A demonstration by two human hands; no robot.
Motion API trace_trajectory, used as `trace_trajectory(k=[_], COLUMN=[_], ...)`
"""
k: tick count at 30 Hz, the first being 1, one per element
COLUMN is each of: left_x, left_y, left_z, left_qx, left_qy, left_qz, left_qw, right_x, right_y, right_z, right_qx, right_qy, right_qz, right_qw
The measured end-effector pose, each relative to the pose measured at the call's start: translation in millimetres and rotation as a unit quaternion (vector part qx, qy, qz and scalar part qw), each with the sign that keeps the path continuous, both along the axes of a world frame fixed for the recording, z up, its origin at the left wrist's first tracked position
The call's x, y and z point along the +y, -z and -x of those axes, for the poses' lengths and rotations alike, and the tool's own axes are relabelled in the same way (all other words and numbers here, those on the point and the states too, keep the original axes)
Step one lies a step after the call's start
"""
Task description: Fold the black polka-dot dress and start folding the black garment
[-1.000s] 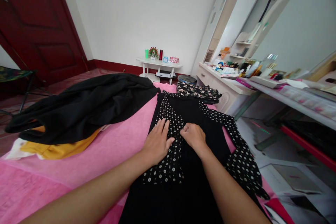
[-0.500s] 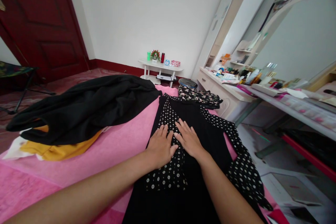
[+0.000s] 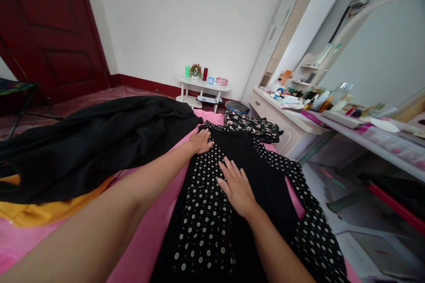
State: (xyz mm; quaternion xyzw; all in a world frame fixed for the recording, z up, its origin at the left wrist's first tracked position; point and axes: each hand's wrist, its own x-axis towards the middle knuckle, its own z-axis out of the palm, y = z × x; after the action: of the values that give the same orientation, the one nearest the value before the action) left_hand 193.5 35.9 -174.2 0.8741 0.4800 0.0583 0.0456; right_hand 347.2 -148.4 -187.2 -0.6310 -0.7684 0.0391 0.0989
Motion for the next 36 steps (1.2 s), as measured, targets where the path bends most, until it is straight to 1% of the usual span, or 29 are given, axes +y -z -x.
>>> trace_trajectory(k=[3, 5, 7, 9, 10, 12, 14, 16, 18, 20, 22, 25, 27, 28, 30, 32, 33, 34, 36], left_x=[15.3, 17.7, 13.8, 1.1, -9.5, -40.2, -80.9, -123.7, -159.0, -180.8, -189.5, -189.5, -188.4, -188.4, -189.4, -190.9, -191.6, -192.3, -193.9], left_y=[8.5, 7.3, -1.1, -14.5, -21.4, -30.9, -30.0, -18.1, -0.9, 13.1, 19.2, 17.1, 14.4, 13.8, 14.3, 15.6, 16.2, 16.4, 15.6], left_z=[-1.1, -1.6, -1.2, -0.6, -0.5, -0.9, -0.5, 2.0, 6.2, 10.0, 11.9, 11.6, 10.7, 10.3, 9.6, 8.8, 8.5, 8.1, 7.3], left_qx=[0.002, 0.007, 0.018, 0.031, 0.036, 0.032, -0.003, -0.065, -0.09, -0.087, -0.077, -0.067, -0.068, -0.07, -0.08, -0.089, -0.093, -0.096, -0.101], left_qy=[-0.017, -0.024, -0.029, -0.039, -0.043, -0.041, -0.012, 0.038, 0.072, 0.083, 0.082, 0.079, 0.076, 0.074, 0.073, 0.075, 0.076, 0.076, 0.076], left_qz=[0.029, 0.045, 0.06, 0.068, 0.065, 0.042, 0.002, -0.029, -0.033, -0.045, -0.054, -0.058, -0.066, -0.07, -0.078, -0.082, -0.083, -0.085, -0.094], left_qw=[0.999, 0.999, 0.998, 0.996, 0.996, 0.998, 1.0, 0.997, 0.993, 0.992, 0.992, 0.993, 0.993, 0.992, 0.991, 0.99, 0.989, 0.989, 0.988], right_x=[0.4, 0.0, -0.9, -2.0, -2.7, -4.3, -5.8, -7.3, -9.0, -12.1, -18.8, -41.3, -66.6, -81.7, -113.5, -142.6, -154.6, -164.3, -175.7], right_y=[0.0, -0.8, -2.0, -3.3, -3.9, -4.9, -5.6, -6.1, -6.9, -8.9, -13.6, -28.1, -41.8, -48.6, -59.6, -64.2, -63.6, -61.7, -56.1], right_z=[-0.5, -0.5, -0.4, -0.3, -0.4, -0.9, -1.9, -2.9, -3.3, -3.0, -2.9, -7.8, -17.5, -24.6, -43.1, -65.7, -77.4, -88.8, -109.2], right_qx=[0.003, 0.006, 0.011, 0.017, 0.021, 0.029, 0.042, 0.067, 0.099, 0.12, 0.123, 0.114, 0.084, 0.054, -0.033, -0.116, -0.144, -0.16, -0.157], right_qy=[-0.001, 0.0, 0.0, 0.0, -0.001, -0.002, -0.001, 0.005, 0.015, 0.02, 0.019, 0.003, 0.013, 0.038, 0.125, 0.214, 0.244, 0.261, 0.265], right_qz=[-0.002, 0.0, 0.005, 0.007, 0.007, 0.003, 0.0, -0.007, -0.021, -0.03, -0.026, -0.007, 0.009, 0.013, 0.015, 0.03, 0.045, 0.06, 0.071], right_qw=[1.0, 1.0, 1.0, 1.0, 1.0, 1.0, 0.999, 0.998, 0.995, 0.992, 0.992, 0.993, 0.996, 0.998, 0.992, 0.97, 0.958, 0.95, 0.949])
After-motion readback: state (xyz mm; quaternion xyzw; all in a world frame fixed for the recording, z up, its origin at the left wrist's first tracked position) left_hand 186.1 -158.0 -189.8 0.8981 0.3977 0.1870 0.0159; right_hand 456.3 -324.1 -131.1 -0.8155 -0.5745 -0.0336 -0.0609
